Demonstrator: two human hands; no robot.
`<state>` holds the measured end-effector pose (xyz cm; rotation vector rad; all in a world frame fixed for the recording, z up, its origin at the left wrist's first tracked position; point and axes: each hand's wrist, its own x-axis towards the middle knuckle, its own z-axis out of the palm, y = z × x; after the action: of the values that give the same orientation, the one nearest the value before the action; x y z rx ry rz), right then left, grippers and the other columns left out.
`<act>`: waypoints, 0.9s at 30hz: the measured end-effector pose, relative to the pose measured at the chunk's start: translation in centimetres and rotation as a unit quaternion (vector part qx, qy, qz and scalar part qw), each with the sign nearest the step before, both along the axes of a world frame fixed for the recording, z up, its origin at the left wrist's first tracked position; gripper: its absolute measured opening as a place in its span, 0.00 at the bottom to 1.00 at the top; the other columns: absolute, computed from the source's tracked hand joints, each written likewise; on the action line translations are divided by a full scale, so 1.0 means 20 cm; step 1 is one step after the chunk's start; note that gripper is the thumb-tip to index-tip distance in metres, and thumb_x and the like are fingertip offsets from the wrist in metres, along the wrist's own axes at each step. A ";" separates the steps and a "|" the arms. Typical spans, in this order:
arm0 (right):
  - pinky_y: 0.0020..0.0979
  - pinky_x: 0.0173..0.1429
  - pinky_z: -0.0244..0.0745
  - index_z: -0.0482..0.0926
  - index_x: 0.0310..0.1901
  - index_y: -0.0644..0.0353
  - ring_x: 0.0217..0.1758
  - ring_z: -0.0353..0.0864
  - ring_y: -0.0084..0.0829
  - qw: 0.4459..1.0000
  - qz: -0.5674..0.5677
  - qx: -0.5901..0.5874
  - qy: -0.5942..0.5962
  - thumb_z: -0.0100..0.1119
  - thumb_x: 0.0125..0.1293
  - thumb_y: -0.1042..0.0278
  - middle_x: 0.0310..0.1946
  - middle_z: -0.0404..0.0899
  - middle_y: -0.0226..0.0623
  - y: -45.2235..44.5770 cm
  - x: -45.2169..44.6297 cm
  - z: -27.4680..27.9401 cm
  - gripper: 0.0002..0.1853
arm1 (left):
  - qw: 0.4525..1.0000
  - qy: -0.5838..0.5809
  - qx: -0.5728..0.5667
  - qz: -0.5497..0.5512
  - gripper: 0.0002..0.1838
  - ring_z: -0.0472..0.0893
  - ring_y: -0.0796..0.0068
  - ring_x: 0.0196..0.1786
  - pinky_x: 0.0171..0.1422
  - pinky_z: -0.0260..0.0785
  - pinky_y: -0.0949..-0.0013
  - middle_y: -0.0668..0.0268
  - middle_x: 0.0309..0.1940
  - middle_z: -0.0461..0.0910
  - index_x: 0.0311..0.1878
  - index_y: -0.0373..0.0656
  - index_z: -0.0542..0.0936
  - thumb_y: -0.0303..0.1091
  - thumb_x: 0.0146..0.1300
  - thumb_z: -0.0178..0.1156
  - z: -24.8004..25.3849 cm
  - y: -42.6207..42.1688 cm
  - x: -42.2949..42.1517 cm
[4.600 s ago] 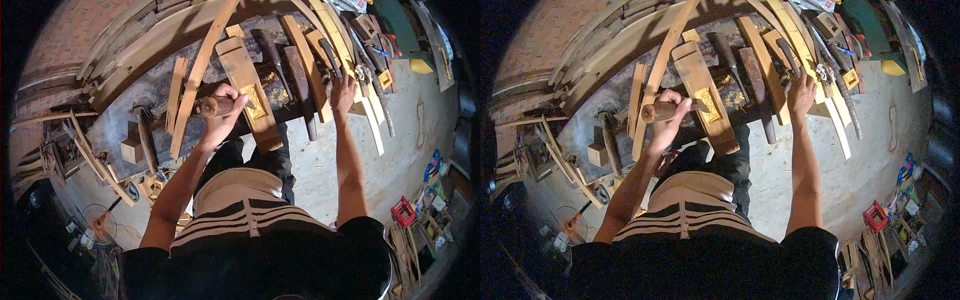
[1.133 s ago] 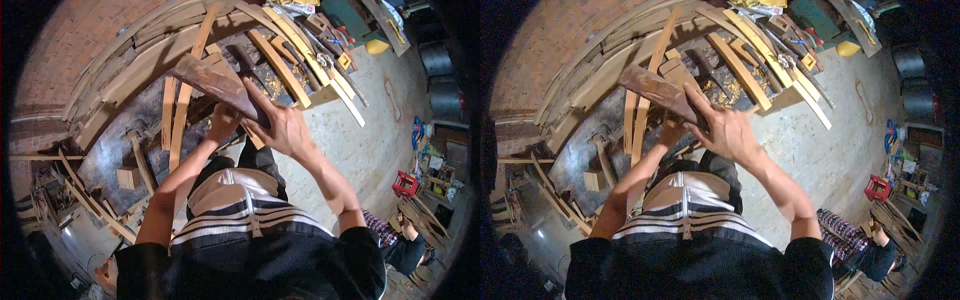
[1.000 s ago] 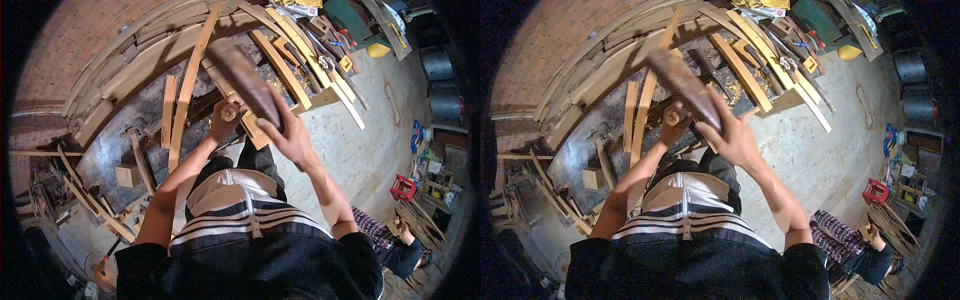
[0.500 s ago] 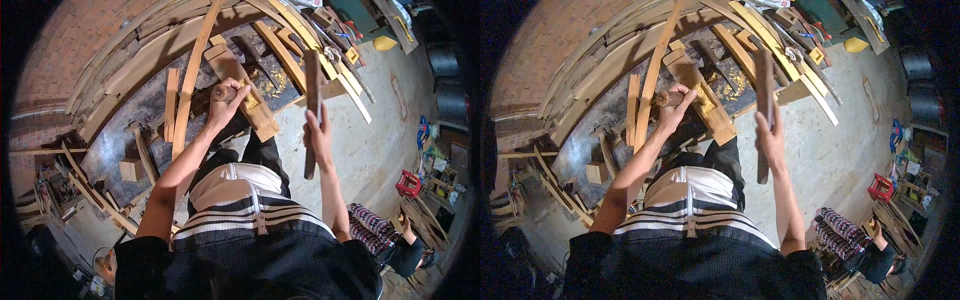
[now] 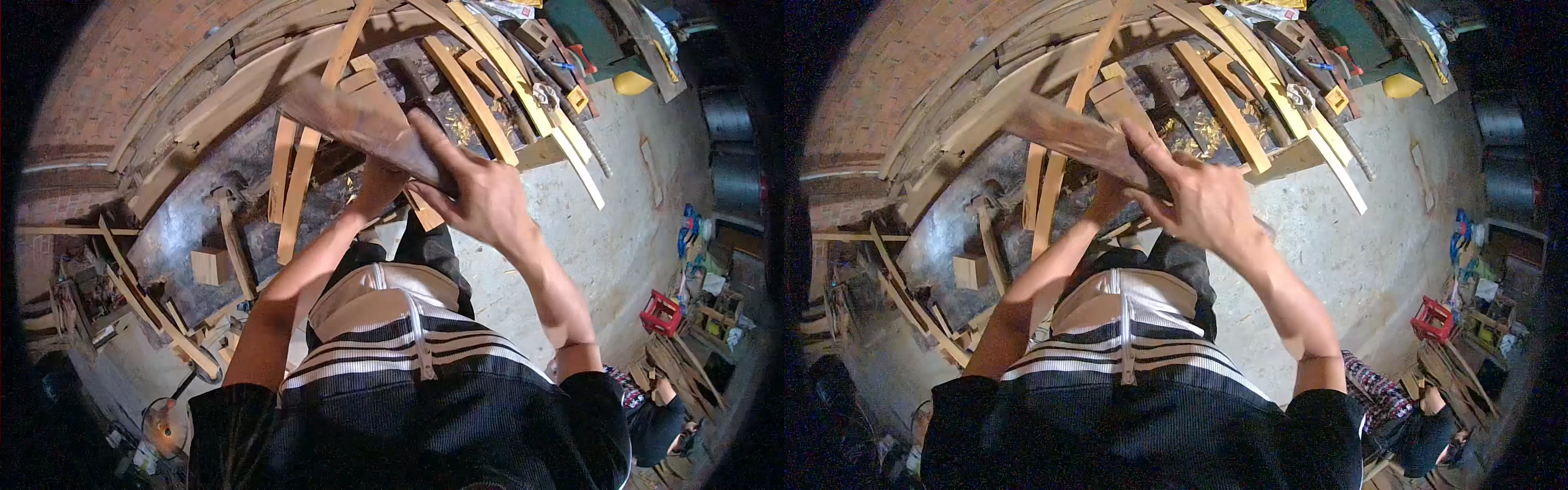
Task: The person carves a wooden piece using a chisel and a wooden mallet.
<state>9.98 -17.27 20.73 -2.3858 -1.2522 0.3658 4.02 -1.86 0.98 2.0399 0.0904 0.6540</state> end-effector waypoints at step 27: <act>0.43 0.54 0.81 0.56 0.77 0.49 0.51 0.86 0.51 0.960 -0.171 0.178 0.132 0.65 0.65 0.48 0.50 0.84 0.56 -0.16 -0.07 -0.25 0.43 | 0.944 0.027 -0.327 -0.034 0.09 0.74 0.86 0.33 0.39 0.70 0.75 0.72 0.27 0.77 0.32 0.39 0.76 0.28 0.63 0.69 0.06 0.01 0.02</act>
<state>8.63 -20.43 15.82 -2.1043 -0.7012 0.3068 4.33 -1.65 2.12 1.4087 0.2344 0.4441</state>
